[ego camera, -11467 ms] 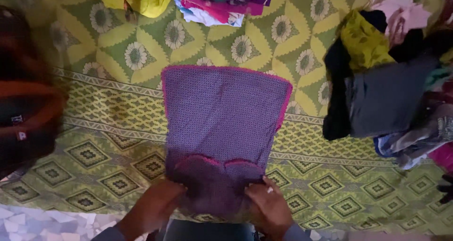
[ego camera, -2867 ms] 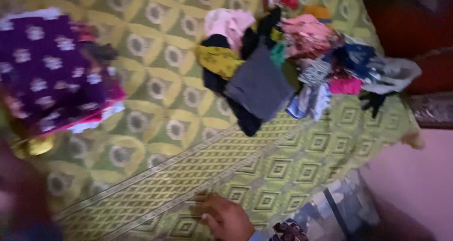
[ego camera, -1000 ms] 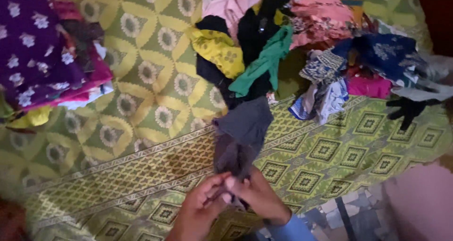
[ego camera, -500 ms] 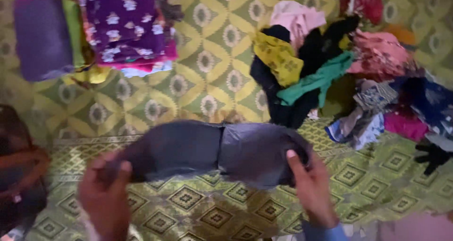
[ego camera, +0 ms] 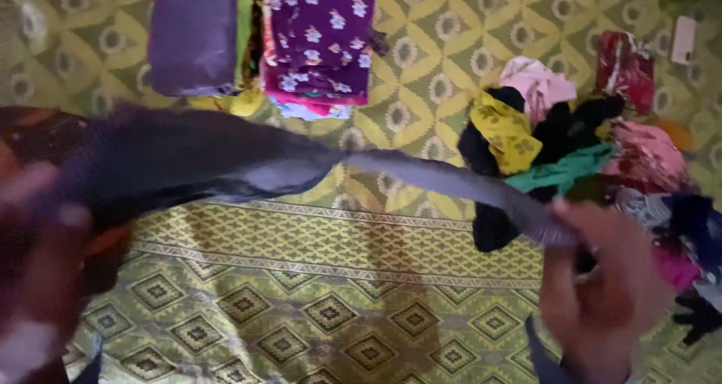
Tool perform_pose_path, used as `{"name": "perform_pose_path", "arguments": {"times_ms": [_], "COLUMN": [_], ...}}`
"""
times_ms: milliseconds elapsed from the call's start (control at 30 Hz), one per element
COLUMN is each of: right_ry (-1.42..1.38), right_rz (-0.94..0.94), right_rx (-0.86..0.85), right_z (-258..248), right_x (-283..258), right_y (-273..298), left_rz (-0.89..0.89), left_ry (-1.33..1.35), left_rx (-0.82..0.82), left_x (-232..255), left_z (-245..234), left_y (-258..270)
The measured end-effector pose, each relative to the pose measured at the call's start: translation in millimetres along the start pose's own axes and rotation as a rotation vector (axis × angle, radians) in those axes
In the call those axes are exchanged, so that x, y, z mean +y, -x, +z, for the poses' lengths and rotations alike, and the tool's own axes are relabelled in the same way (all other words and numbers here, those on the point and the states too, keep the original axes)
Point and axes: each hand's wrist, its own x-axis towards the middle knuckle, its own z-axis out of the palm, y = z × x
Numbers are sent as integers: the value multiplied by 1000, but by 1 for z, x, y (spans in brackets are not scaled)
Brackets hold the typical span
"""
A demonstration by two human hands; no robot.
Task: The person folds several garments one by one on a patterned bedsheet. They smooth and fold a lime green top, a purple patterned cloth, dark gray pants, a blue patterned cloth, and a white cloth with blue floral print, stacking each folded item on the left side of the bed.
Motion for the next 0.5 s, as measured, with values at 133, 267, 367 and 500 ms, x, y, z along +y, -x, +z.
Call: {"name": "perform_pose_path", "arguments": {"times_ms": [133,267,367,500], "right_ry": [68,-51,17,229], "right_rz": [-110,-112,-74,78], "right_rx": [-193,-302,-414,-971], "right_z": [35,105,155,192], "right_x": [2,41,91,179], "right_y": [40,114,203,356], "left_rz": [31,49,300,40], "left_ry": [-61,-99,-34,-294], "left_rx": [-114,-230,-224,-507], "left_x": [-7,-115,-189,-217], "left_z": [44,100,142,154], "left_y": [16,74,150,240]}}
